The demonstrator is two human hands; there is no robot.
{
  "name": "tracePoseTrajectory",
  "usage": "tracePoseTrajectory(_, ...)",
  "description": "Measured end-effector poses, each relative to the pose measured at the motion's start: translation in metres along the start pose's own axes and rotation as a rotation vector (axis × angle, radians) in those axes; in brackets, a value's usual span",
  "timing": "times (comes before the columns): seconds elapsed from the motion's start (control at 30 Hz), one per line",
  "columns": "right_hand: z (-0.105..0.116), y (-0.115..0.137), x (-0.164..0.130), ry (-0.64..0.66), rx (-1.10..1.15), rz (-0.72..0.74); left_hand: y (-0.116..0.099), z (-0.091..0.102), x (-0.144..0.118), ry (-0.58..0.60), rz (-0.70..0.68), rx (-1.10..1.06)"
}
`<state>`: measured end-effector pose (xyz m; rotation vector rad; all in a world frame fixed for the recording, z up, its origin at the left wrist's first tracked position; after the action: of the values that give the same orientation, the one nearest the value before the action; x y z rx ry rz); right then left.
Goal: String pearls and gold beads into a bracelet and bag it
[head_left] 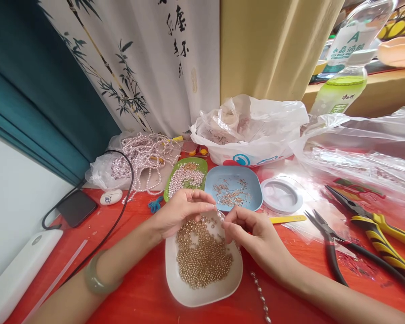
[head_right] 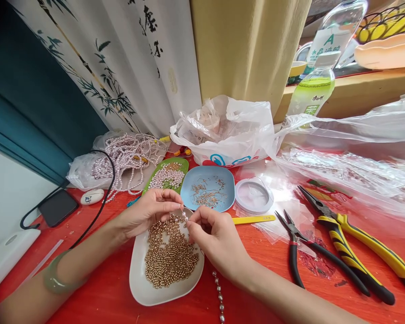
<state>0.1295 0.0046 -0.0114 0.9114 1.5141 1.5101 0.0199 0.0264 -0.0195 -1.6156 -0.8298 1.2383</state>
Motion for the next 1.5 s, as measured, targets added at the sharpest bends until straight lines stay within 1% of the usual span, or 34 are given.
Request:
tracePoseTrajectory(0.17, 0.001, -0.001, 0.000, -0.003, -0.005, -0.015, 0.003, 0.000, 0.001, 0.006, 0.012, -0.049)
tracePoseTrajectory(0.53, 0.002, -0.002, 0.001, -0.008, 0.020, -0.016, 0.002, -0.002, 0.002, 0.055, -0.020, -0.071)
tracePoseTrajectory(0.93, 0.001, -0.004, 0.002, -0.005, 0.007, -0.031, 0.002, -0.001, 0.002, 0.023, -0.017, 0.018)
tracePoseTrajectory(1.13, 0.000, -0.007, 0.002, 0.017, 0.001, -0.033, -0.002, 0.000, 0.002, 0.035, -0.068, 0.084)
tracePoseTrajectory(1.23, -0.001, -0.007, 0.002, 0.032, -0.005, -0.013, -0.010, 0.001, 0.000, 0.042, -0.100, 0.181)
tracePoseTrajectory(1.3, -0.001, -0.007, 0.003, 0.032, -0.012, -0.001, -0.017, 0.005, -0.002, 0.007, -0.123, 0.298)
tracePoseTrajectory(1.4, -0.001, -0.006, 0.003, 0.029, -0.022, 0.006, -0.032, 0.012, -0.007, -0.070, -0.189, 0.559)
tracePoseTrajectory(1.43, 0.000, -0.006, 0.003, 0.026, -0.023, 0.006, -0.037, 0.013, -0.008, -0.079, -0.215, 0.657)
tracePoseTrajectory(1.5, 0.000, -0.006, 0.003, 0.013, -0.020, 0.006, -0.041, 0.010, -0.012, -0.054, -0.258, 0.843)
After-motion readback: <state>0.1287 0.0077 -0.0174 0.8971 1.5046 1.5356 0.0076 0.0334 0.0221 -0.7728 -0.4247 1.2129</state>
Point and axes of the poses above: each hand's wrist, its own x-axis towards the middle knuckle, its own z-axis out of the back of the hand, y = z × x, the point moved 9 cm from there along x, towards the middle knuckle, and after that the axes turned 3 degrees about x, right-handed, at the moved point
